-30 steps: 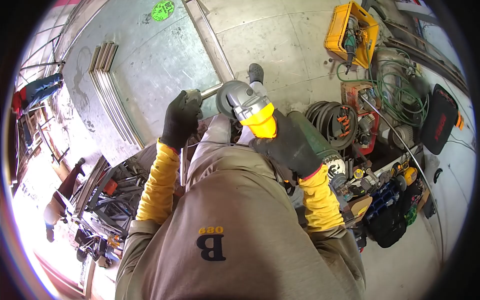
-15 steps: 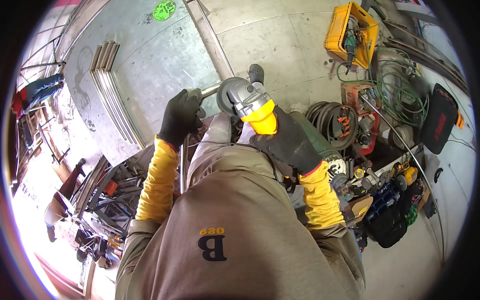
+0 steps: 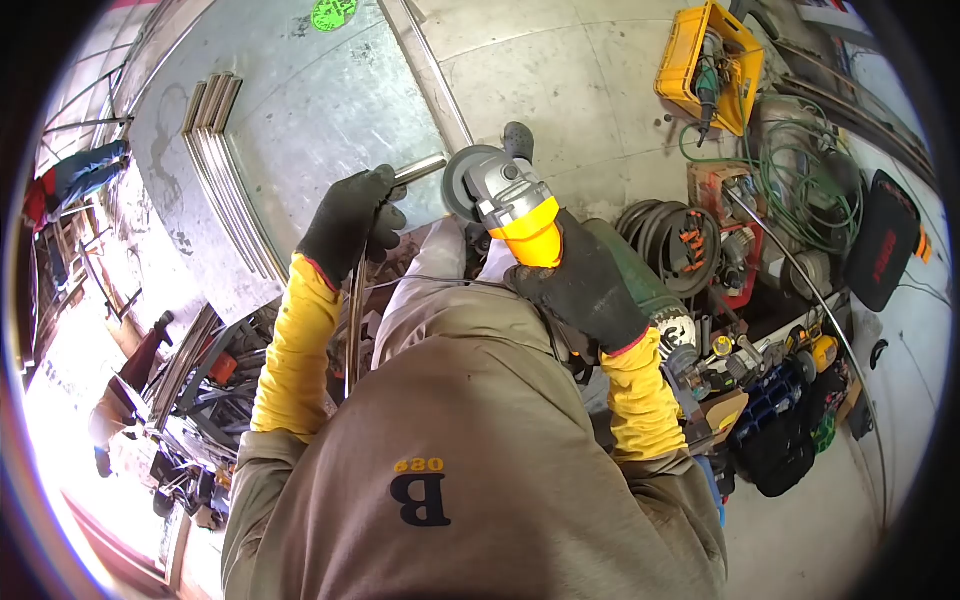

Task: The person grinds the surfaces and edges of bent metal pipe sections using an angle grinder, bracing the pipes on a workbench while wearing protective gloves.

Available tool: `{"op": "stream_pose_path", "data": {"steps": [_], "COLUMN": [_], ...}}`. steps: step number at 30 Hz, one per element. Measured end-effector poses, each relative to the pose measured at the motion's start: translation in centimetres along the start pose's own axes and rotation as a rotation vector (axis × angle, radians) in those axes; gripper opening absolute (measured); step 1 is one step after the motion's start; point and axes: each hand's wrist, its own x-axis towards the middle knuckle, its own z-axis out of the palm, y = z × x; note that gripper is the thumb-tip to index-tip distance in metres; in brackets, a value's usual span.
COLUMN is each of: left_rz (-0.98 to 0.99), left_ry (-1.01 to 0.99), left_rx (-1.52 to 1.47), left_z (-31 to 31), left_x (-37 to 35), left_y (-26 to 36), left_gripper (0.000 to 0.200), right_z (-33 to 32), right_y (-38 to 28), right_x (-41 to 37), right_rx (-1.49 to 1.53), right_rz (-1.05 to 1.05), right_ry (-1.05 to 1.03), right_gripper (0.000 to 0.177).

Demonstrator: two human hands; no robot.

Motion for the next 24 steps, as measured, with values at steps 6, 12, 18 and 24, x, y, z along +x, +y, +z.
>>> {"op": "stream_pose_path", "data": {"steps": [6, 12, 18, 24], "left_rz": [0.045, 0.052, 0.044, 0.058], "left_ry": [0.035, 0.020, 0.000, -0.006], "left_rx": [0.033, 0.017, 0.021, 0.038], "left_z": [0.4, 0.3, 0.0, 0.2], "left_x": [-0.3, -0.5, -0.2, -0.4], "left_y": [-0.3, -0.1, 0.1, 0.2], "left_gripper": [0.055, 0.054, 0.055, 0.056], "right_z": [0.2, 1.2, 1.4, 0.8], "right_y": [-1.8, -1.3, -0.8, -1.1], "right_x": [1.1, 1.0, -0.2, 1.1], "right_rx": [0.037, 0.021, -0.215, -0.031], "right_rz": [0.121, 0.055, -0.091, 0.011], "right_ry": [-0.045, 0.007, 0.040, 0.013], "right_gripper": [0.064, 0.061, 0.065, 0.067]}}
